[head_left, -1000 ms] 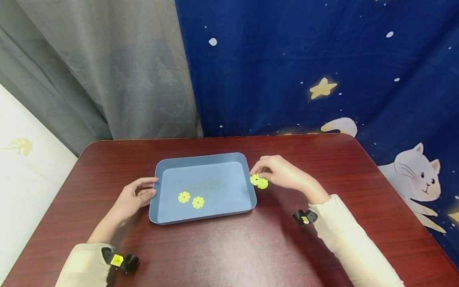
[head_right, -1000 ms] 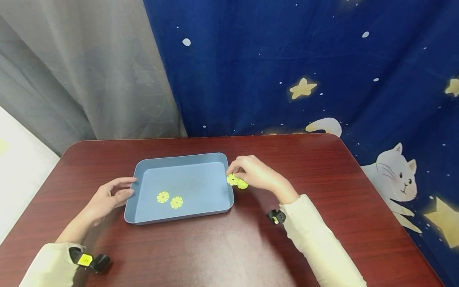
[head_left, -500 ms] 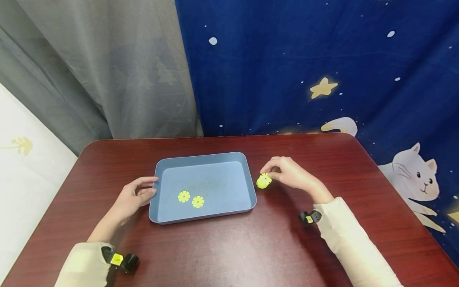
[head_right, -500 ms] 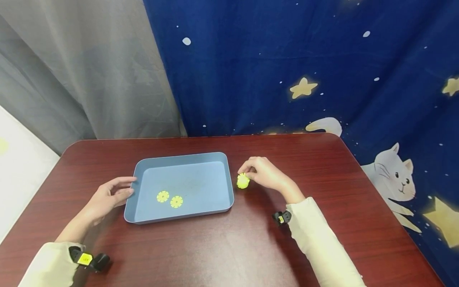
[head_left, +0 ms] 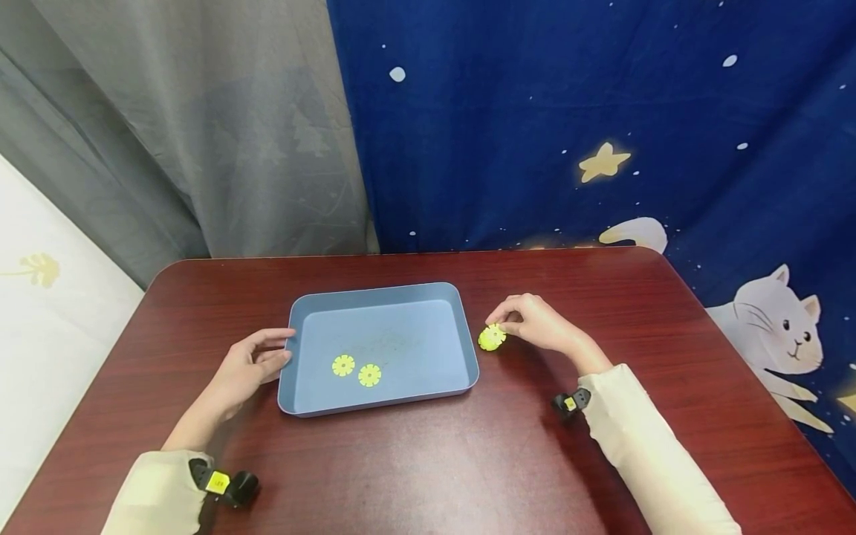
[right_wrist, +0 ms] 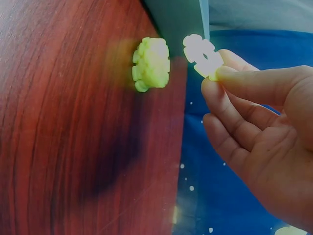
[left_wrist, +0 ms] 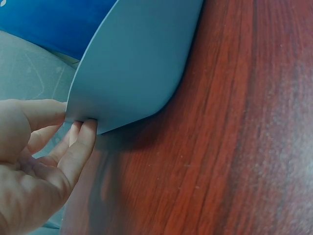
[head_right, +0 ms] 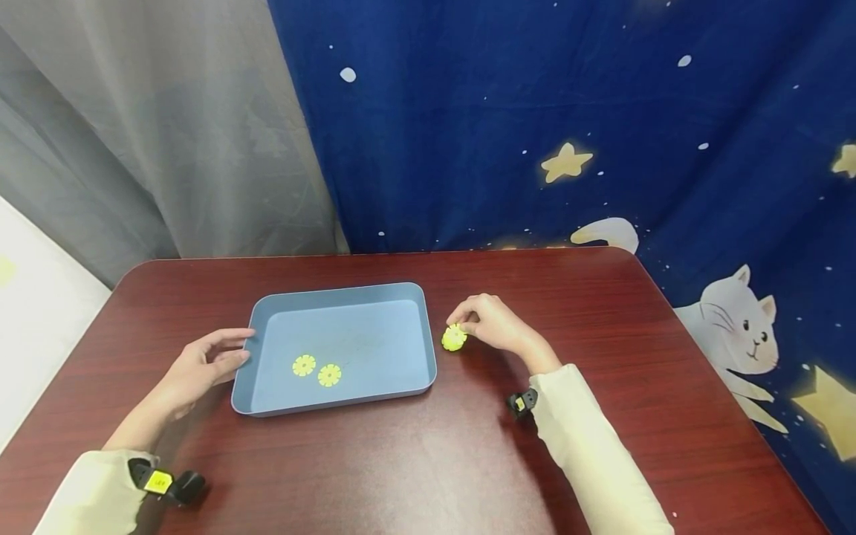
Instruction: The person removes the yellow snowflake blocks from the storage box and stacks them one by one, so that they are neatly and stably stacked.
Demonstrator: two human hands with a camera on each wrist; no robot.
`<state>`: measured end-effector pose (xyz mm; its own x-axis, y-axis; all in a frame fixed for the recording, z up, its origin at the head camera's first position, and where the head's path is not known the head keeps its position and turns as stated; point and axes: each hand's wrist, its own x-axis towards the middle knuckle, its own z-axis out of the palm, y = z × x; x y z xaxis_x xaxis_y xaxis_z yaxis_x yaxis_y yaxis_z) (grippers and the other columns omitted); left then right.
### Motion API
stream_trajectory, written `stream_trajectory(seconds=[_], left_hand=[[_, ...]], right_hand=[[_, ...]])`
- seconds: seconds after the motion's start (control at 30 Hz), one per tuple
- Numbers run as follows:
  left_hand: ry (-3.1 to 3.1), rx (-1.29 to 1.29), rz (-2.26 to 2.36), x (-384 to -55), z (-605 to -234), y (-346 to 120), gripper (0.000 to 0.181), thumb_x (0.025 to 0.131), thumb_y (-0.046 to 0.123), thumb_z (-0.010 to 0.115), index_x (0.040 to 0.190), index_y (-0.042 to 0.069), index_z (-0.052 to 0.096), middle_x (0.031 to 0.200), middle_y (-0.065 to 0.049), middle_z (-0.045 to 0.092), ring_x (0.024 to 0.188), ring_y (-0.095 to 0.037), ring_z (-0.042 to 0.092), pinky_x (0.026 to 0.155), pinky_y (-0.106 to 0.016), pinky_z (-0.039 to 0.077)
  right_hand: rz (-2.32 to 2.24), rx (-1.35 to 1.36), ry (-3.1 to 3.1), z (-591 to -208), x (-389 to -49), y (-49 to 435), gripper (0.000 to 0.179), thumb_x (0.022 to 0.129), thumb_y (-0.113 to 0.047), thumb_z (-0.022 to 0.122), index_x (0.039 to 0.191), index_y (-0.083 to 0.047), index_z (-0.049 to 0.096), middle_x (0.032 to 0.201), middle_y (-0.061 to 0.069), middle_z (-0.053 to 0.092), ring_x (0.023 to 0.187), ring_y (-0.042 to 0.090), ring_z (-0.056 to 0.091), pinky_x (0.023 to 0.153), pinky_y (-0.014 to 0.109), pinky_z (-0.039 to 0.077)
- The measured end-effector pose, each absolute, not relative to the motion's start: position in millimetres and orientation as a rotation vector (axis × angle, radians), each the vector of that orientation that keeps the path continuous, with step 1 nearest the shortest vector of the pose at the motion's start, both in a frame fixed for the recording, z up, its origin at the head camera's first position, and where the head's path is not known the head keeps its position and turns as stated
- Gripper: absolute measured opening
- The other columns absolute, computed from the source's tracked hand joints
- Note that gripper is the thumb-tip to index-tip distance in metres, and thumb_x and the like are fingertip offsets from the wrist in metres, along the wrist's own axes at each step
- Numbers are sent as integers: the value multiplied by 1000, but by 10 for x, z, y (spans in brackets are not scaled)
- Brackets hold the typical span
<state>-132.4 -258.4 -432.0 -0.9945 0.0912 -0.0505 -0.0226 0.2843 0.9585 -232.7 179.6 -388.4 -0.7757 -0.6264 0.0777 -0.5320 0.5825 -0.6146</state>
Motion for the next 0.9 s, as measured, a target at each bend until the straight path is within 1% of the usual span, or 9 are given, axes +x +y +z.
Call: stream_trajectory(seconds=[0.27,0.63,0.9], left_hand=[[2436,66,1817,-1336,-4318,-2570,45,91,6,56,131,-7,39,117,-26,43,94,-11,59,79,-30,51],[2428,59,1836,-1335,-4320,-2577,45,90,4,56,130,-8,40,116,-27,42,92,-10,59,78,-29,52],[2422,52,1832,-1327,-4313,-2585,45,91,5,56,131,-7,39,117,-27,42,93,-11,59,79,-30,51]], right_hand=[[-974,-932,2629,-3958,-2398,1783,15,80,6,64,91,-3,71,88,4,66,76,15,59,67,27,50],[-940,-937,2618,-3983,-2435,1768,16,79,6,65,90,-4,72,88,4,66,74,14,54,63,26,47],[-947,-951,2616,-4018,-2454,1771,14,79,6,66,90,-1,71,86,5,66,73,15,55,62,25,46]])
